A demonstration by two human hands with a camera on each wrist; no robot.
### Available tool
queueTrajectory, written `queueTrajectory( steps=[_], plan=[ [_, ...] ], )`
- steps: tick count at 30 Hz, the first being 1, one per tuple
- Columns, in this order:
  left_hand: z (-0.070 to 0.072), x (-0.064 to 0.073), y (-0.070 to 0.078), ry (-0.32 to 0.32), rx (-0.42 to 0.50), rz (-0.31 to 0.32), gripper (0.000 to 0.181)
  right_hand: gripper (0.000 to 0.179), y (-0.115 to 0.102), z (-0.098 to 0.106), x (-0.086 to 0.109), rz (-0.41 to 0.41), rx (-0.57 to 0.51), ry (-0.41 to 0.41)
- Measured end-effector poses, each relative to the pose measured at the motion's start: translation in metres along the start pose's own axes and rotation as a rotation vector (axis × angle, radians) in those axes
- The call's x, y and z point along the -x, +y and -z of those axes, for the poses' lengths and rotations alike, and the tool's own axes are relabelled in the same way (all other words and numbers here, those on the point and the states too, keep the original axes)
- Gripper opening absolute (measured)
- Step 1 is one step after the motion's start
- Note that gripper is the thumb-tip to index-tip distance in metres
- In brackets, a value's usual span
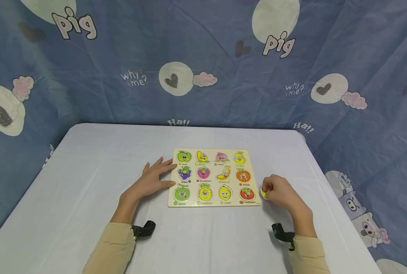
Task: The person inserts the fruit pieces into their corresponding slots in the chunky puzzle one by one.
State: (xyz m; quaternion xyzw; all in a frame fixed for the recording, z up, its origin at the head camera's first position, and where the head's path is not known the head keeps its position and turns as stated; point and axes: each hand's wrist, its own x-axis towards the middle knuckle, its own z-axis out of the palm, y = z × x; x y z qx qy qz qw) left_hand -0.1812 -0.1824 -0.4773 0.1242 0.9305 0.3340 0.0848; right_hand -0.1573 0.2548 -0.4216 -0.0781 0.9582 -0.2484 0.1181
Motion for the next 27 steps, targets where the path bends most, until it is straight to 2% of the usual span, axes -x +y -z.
queueTrajectory(
  steps=[27],
  plan=[
    [0.000, -0.001, 0.000, 0.001, 0.003, 0.008, 0.070, 0.018, -0.017, -0.009, -0.010, 0.021, -0.013, 0.015]
  ],
)
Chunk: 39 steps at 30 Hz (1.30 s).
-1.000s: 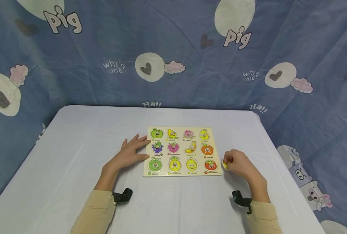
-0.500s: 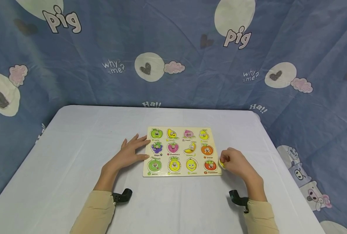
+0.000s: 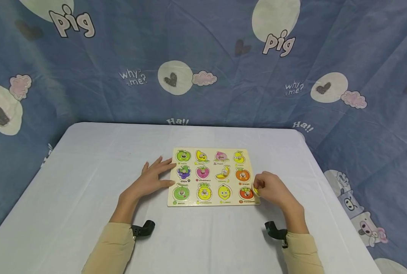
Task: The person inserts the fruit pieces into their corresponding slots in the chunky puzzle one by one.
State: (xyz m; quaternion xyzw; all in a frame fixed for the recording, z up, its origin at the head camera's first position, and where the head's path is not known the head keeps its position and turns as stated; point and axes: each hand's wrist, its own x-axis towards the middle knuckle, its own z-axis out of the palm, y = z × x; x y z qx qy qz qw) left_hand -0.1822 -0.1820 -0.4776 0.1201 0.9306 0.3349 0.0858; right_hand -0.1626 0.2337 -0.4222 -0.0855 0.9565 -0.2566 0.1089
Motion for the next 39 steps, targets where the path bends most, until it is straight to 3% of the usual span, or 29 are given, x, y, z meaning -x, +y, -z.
queueTrajectory(
  steps=[21, 39],
  plan=[
    [0.001, 0.000, 0.001, -0.002, 0.000, 0.004, 0.070, 0.022, -0.014, -0.016, -0.007, 0.050, 0.042, 0.017],
    [0.000, 0.000, 0.001, 0.002, -0.002, 0.005, 0.070, 0.018, -0.024, -0.019, -0.009, 0.069, 0.013, 0.014]
  ],
)
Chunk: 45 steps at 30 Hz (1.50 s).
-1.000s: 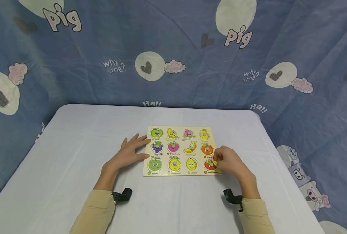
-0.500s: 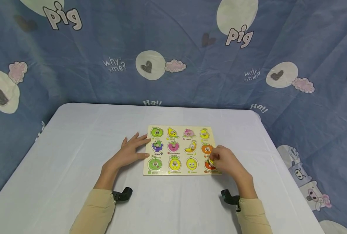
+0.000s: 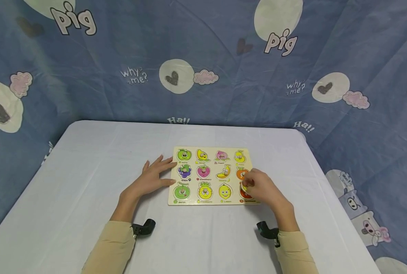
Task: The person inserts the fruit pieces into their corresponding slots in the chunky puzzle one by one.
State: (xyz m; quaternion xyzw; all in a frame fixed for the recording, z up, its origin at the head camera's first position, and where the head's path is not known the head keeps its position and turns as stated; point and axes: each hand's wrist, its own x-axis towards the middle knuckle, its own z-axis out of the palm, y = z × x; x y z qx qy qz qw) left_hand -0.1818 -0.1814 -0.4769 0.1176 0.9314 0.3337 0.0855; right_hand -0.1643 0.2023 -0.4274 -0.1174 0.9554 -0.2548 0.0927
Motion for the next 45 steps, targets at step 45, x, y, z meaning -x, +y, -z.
queueTrajectory(
  steps=[45],
  plan=[
    [-0.001, 0.000, -0.001, 0.004, 0.012, -0.015, 0.069, 0.026, -0.031, -0.029, -0.007, 0.129, 0.007, -0.047]
  ],
)
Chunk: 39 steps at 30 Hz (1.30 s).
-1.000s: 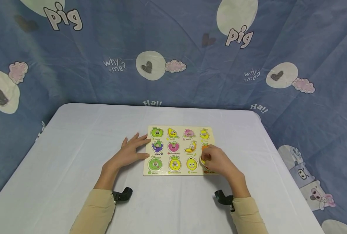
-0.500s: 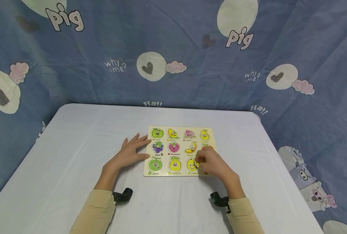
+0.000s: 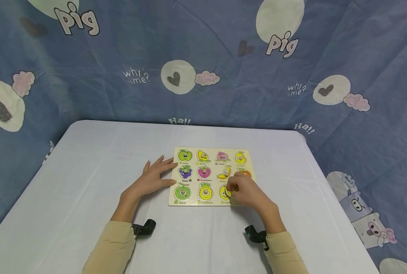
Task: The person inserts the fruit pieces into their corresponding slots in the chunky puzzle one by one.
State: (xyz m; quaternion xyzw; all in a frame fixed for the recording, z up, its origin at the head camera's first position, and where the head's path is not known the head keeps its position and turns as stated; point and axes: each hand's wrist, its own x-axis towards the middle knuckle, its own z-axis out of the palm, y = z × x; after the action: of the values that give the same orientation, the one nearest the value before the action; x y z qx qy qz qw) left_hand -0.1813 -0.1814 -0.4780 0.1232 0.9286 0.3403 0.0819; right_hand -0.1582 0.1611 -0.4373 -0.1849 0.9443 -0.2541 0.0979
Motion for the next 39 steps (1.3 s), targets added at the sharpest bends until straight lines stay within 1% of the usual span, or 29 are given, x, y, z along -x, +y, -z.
queueTrajectory(
  steps=[6, 14, 19, 25, 31, 39],
  plan=[
    [0.001, 0.000, 0.001, -0.004, -0.002, 0.004, 0.069, 0.026, 0.001, -0.001, -0.002, 0.018, 0.002, 0.011],
    [0.001, 0.000, 0.000, 0.000, -0.002, 0.000, 0.069, 0.024, -0.001, -0.005, -0.003, 0.054, -0.015, -0.015],
    [0.001, 0.000, 0.001, 0.001, -0.002, 0.004, 0.069, 0.024, -0.004, -0.005, -0.003, 0.063, -0.019, -0.014],
    [0.001, 0.000, 0.001, 0.004, -0.004, 0.008, 0.069, 0.021, -0.007, -0.009, -0.003, 0.097, -0.005, -0.004],
    [0.000, -0.001, 0.000, 0.004, -0.006, 0.010, 0.069, 0.023, -0.006, -0.011, -0.004, 0.108, -0.004, -0.018],
    [0.000, 0.000, 0.001, 0.000, -0.001, 0.016, 0.069, 0.021, -0.007, -0.012, -0.005, 0.141, 0.024, 0.009]
  ],
)
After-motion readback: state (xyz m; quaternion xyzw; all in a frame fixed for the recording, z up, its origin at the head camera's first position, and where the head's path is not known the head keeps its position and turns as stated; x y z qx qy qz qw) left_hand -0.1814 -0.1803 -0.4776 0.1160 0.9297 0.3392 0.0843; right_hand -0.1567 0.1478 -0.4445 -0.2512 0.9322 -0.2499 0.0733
